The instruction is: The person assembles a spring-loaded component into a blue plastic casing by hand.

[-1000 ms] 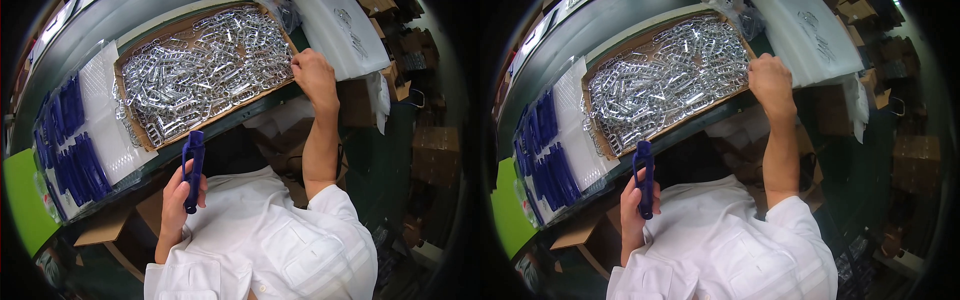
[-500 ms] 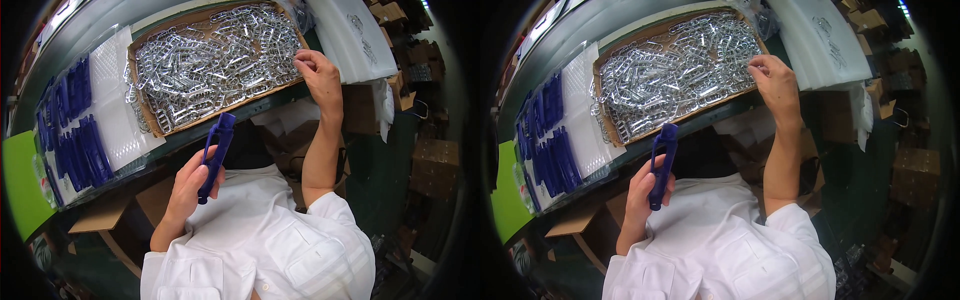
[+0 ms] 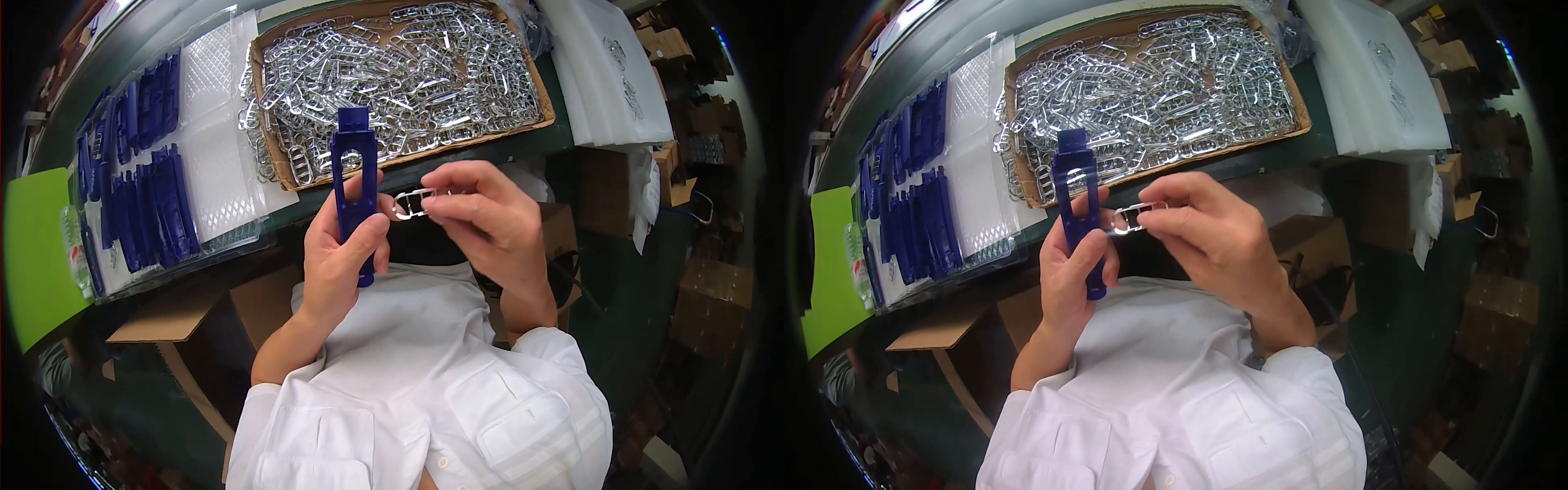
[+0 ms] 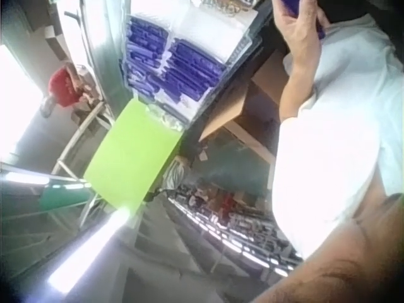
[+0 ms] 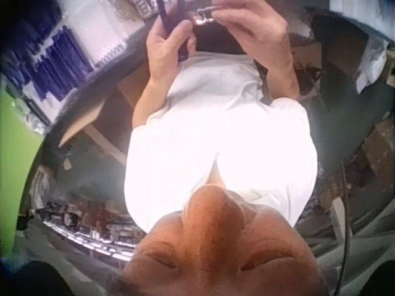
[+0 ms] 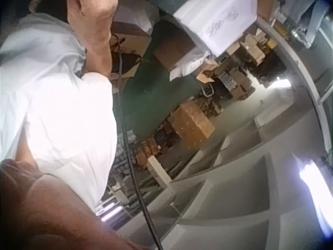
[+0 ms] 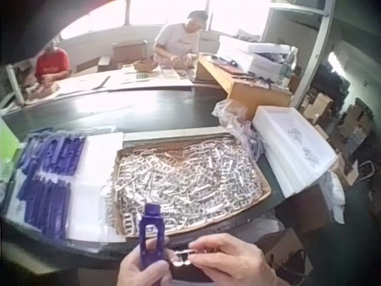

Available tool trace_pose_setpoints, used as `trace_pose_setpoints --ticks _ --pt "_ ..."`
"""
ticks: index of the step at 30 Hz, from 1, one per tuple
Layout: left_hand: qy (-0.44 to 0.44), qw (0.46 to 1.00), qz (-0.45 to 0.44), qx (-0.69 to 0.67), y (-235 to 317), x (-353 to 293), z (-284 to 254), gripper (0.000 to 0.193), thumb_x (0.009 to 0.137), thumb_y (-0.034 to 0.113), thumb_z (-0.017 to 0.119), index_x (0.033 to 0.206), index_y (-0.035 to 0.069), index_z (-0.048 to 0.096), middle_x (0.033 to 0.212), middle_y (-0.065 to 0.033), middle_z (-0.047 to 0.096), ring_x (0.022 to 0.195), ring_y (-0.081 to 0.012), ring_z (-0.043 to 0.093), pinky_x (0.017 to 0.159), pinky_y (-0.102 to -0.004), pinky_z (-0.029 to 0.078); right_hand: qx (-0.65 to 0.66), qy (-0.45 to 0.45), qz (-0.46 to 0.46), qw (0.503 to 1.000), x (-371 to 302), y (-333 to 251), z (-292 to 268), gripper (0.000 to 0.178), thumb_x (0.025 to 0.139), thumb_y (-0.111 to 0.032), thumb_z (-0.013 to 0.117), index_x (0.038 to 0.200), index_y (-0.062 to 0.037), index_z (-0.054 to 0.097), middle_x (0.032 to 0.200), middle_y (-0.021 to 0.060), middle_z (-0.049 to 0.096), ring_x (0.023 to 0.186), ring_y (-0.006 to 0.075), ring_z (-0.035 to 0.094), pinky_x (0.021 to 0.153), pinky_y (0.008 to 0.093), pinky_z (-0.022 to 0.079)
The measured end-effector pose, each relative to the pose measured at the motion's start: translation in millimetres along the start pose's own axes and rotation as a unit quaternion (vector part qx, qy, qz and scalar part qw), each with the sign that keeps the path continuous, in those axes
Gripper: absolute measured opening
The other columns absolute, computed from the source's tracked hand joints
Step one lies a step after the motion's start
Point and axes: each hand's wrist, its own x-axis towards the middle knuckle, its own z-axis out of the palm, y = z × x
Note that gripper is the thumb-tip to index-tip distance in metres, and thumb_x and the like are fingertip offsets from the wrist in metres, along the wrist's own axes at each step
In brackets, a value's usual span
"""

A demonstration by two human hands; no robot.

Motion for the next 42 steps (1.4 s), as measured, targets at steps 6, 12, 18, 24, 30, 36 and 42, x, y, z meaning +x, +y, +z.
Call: trace_pose_setpoints --ticks 6,12,18,24,30,36,42 --pt "0.047 0.998 0.011 0.031 -2 -5 -1 0.047 0.098 0.004 0.074 0.142 -0.001 0.057 0.106 -0.0066 0.071 0.066 -0.0064 0.06 0.056 -0.0221 0.048 -0.007 -0.006 -0.018 1.0 -12 -8 18 0.023 0.078 0.008 0.082 0.098 0.0015 0.073 0.105 0.0132 0.072 0.087 0.0262 0.073 0.07 0.0356 0.06" --pt "0.026 0.991 0.022 0.13 -5 -11 -8 0.048 0.097 0.001 0.075 0.142 -0.002 0.057 0.1 -0.0056 0.073 0.069 -0.0055 0.061 0.057 -0.0207 0.048 -0.126 -0.052 -0.03 0.99 -15 -7 23 0.042 0.079 0.001 0.082 0.118 -0.0038 0.069 0.097 0.0108 0.071 0.08 0.0294 0.071 0.065 0.0398 0.055" --pt "-0.012 0.996 -0.02 0.084 0 -13 -17 0.051 0.1 0.004 0.065 0.148 -0.002 0.048 0.104 -0.0133 0.073 0.062 -0.0091 0.062 0.056 -0.0228 0.05 -0.054 -0.087 0.022 0.995 -8 -13 4 0.041 0.08 0.008 0.075 0.12 -0.0044 0.073 0.088 0.0109 0.069 0.073 0.0278 0.068 0.064 0.0362 0.054" --pt "-0.064 0.996 -0.064 -0.02 -7 -18 -29 0.049 0.1 0.011 0.049 0.147 -0.003 0.046 0.107 -0.0187 0.069 0.058 -0.015 0.063 0.056 -0.0276 0.053 0.062 -0.007 0.115 0.991 -12 -11 2 0.028 0.088 0.012 0.069 0.111 -0.0004 0.075 0.085 0.0093 0.072 0.076 0.015 0.069 0.069 0.0282 0.056" --pt "-0.046 0.993 -0.094 0.058 -9 -24 -24 0.047 0.104 0.006 0.044 0.15 -0.002 0.048 0.107 -0.015 0.07 0.063 -0.0122 0.064 0.059 -0.0258 0.053 0.081 0.051 0.083 0.992 -11 -8 9 0.021 0.086 0.01 0.077 0.105 0.0003 0.074 0.095 0.0096 0.073 0.081 0.0154 0.069 0.071 0.026 0.055" --pt "-0.042 0.986 -0.068 0.15 -12 -25 -22 0.048 0.105 0.003 0.045 0.152 0.001 0.052 0.105 -0.01 0.075 0.069 -0.008 0.067 0.061 -0.0234 0.053 0.083 0.054 0.118 0.988 -14 -12 24 0.021 0.083 0.013 0.078 0.101 0.001 0.075 0.098 0.0113 0.073 0.089 0.015 0.067 0.078 0.0262 0.053" --pt "-0.037 0.981 -0.047 0.184 -12 -25 -22 0.047 0.104 0.002 0.047 0.149 0.0 0.056 0.101 -0.0093 0.078 0.07 -0.0077 0.068 0.061 -0.0225 0.053 -0.073 0.082 0.069 0.992 -16 -5 38 0.019 0.079 0.004 0.083 0.096 -0.0011 0.074 0.117 0.0128 0.069 0.1 0.0257 0.069 0.079 0.0355 0.058"
